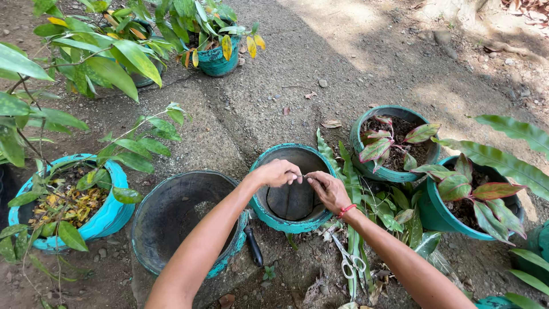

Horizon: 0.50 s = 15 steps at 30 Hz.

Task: The person repairs a broken green plastic planter by securing its split sections with a wire. They use a small trowel to adjust the planter's position and a pair of scissors to cut the wire after wrapping it around the planter's rim.

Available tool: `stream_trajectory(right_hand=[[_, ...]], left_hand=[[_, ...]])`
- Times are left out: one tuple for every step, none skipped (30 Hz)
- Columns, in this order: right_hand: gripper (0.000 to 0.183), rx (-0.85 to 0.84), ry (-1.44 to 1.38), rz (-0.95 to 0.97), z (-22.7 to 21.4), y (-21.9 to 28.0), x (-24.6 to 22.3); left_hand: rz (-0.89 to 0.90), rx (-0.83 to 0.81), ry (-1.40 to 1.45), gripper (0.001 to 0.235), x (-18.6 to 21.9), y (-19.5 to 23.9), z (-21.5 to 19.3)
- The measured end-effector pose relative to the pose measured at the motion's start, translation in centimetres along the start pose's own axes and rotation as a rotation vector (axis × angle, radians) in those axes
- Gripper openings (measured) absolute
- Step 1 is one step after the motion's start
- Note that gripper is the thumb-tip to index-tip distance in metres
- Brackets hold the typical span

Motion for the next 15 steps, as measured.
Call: stream_trajectory(right_hand=[[0.019, 0.001, 0.005, 0.029, 0.1, -0.1, -0.2], [0.019, -0.005, 0.045, 0.052, 0.3, -0.3, -0.5], [0.019, -0.011, 0.083, 0.079, 0.5, -0.2, -0.6], [0.019, -0.016, 0.122, 0.105, 0.6, -0.2, -0.6], [0.019, -0.009, 0.127, 0.054, 0.6, -0.3, -0.6], [0.018, -0.003, 0.131, 0.003, 0.6, -0.4, -0.4], [0.017, 0.006, 0.134, -0.045, 0.8, -0.2, -0.3], [0.018, 0.018, 0.124, -0.058, 1.0, -0.1, -0.1], [0.018, 0.026, 0.115, -0.072, 1.1, -0.1, 0.2], [0.018, 0.034, 0.107, -0.087, 1.1, 0.0, 0.5], [0.018, 0.035, 0.102, -0.098, 1.3, 0.1, 0.6], [0.018, 0.036, 0.097, -0.109, 1.4, 0.3, 0.8], [0.018, 0.042, 0.096, -0.119, 1.3, 0.2, 1.0], [0.018, 0.018, 0.131, -0.121, 1.3, 0.0, 1.2], [0.018, -0.009, 0.166, -0.119, 1.5, 0.0, 1.3]], left_hand=[[0.021, 0.021, -0.007, 0.02, -0.2, -0.1, -0.1], [0.085, 0.069, -0.127, 0.02, -0.4, -0.2, -0.2], [0.149, 0.112, -0.246, 0.02, -0.6, -0.2, -0.1], [0.213, 0.156, -0.364, 0.021, -0.7, -0.2, -0.1], [0.331, 0.208, -0.461, 0.018, -0.8, -0.2, 0.0], [0.449, 0.26, -0.557, 0.015, -0.8, -0.3, 0.0], [0.568, 0.309, -0.654, 0.013, -0.7, -0.2, 0.1], [0.648, 0.284, -0.761, 0.011, -0.6, -0.4, -0.1], [0.724, 0.262, -0.866, 0.01, -0.3, -0.9, -0.2], [0.799, 0.238, -0.972, 0.008, 0.1, -1.2, -0.4], [0.848, 0.21, -1.008, 0.008, 0.2, -1.1, -0.5], [0.898, 0.181, -1.043, 0.008, 0.4, -1.1, -0.6], [0.954, 0.153, -1.08, 0.009, 0.5, -1.4, -0.7], [0.947, 0.155, -1.085, 0.009, 0.5, -1.6, -0.8], [0.94, 0.156, -1.086, 0.009, 0.2, -1.6, -0.5]])
Point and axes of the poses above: each hand's wrist, its own y-axis away from the middle knuckle, its own z-axis out of the palm, x = y × z, the point moved 1 cm from there along -y, towards the middle knuckle, and after that the axes turned 10 degrees about x, right-handed, at the moved point
